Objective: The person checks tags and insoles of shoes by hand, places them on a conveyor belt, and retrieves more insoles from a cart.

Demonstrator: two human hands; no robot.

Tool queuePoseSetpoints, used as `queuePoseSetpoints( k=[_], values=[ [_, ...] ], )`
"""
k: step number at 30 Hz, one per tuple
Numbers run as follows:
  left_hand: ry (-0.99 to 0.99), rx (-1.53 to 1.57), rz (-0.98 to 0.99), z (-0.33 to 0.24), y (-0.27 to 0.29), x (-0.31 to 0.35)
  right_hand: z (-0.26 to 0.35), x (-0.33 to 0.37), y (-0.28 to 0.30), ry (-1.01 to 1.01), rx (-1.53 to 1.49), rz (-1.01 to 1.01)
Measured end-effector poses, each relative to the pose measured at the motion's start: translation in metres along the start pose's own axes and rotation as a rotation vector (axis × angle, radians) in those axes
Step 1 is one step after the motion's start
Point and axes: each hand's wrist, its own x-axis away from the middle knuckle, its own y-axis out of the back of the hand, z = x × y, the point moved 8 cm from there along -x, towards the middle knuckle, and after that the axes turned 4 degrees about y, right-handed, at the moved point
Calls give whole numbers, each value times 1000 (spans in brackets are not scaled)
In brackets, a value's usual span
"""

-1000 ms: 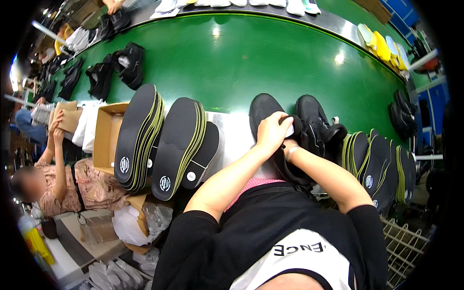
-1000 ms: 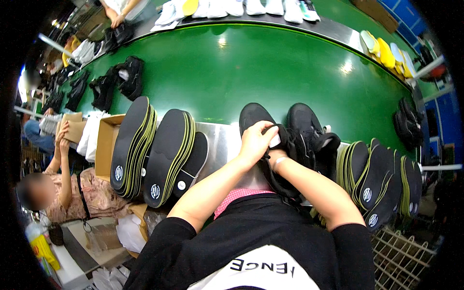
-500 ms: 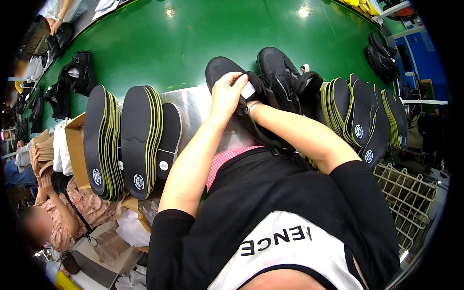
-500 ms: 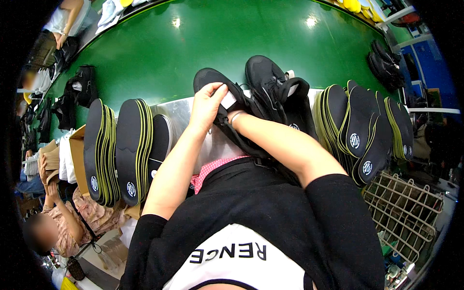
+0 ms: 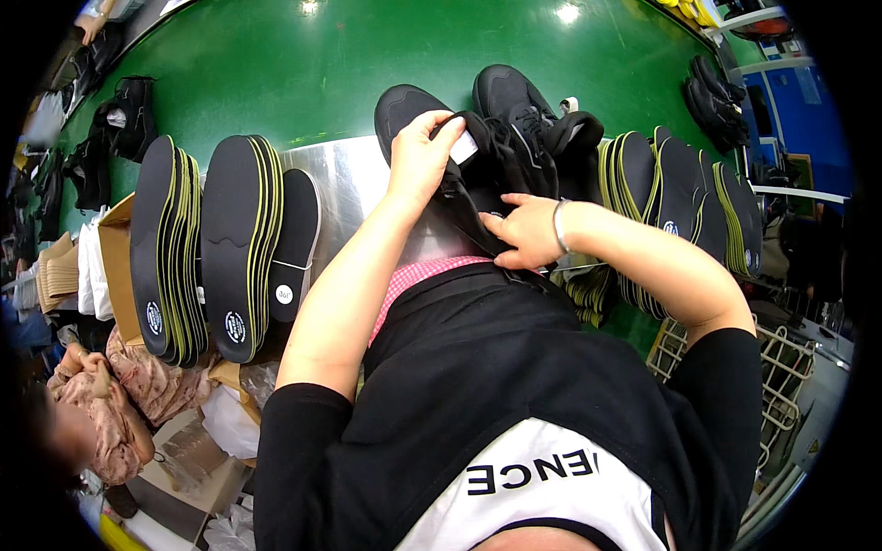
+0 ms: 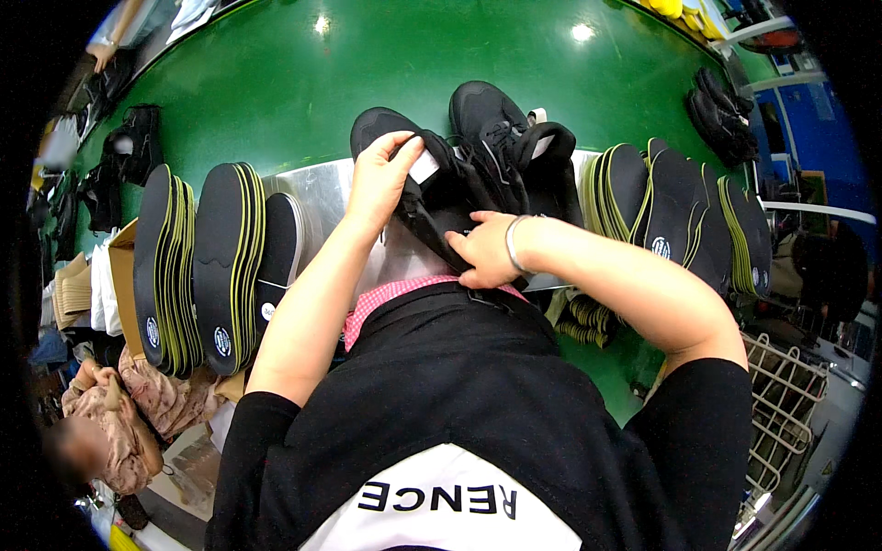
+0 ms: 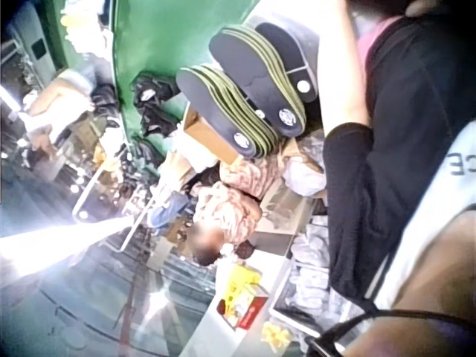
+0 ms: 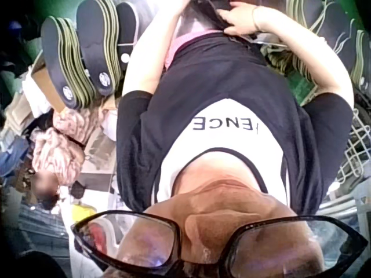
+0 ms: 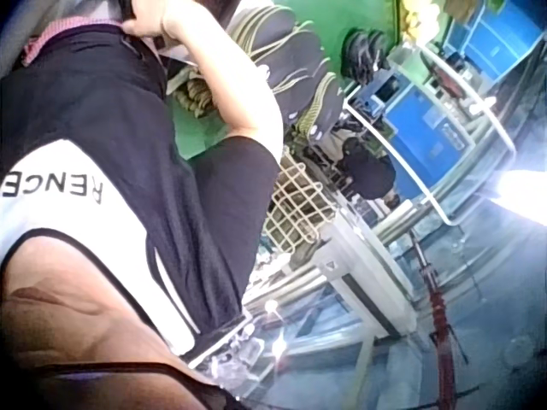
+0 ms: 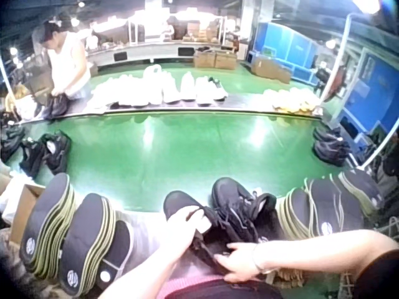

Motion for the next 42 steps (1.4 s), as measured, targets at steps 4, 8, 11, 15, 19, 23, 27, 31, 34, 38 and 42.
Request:
queuePoseSetpoints(
  k=[4, 8, 11, 15, 19, 23, 27, 31, 34, 38, 42],
  values=[
    [-13, -29, -6, -4, -1, 1, -7, -11, -19, -105, 6, -47],
    [-72, -109, -15, -12, 3, 4, -5, -10, -14, -65, -54, -186],
    [-97, -109, 49, -34, -3, 7, -6, 19, 15, -70, -365, -478],
    [-142, -144, 82, -57, -11, 6, -27, 106, 52, -80, -395, -1322],
    [-194, -388, 89, -75, -24, 6, -68, 167, 20, -530, -403, -1612],
    [-829, -876, -256, -135, -35, 59, -120, 146, -63, -843, -481, -1529],
    [-477, -590, 172, -89, -44, 75, -116, 95, -101, -692, -1154, -1308],
    [-238, -1147, 248, -56, -65, 76, -59, 89, -58, -526, -1116, -1212],
    [-285, -1195, 188, -61, -67, 60, -51, 43, -74, -245, -1284, -1113],
    [-333, -1180, 134, -57, -53, 31, -30, 44, -60, -247, -1047, -1039],
    [-387, -1218, 22, -62, -21, -7, -22, 48, -55, -247, -1024, -956]
  ],
)
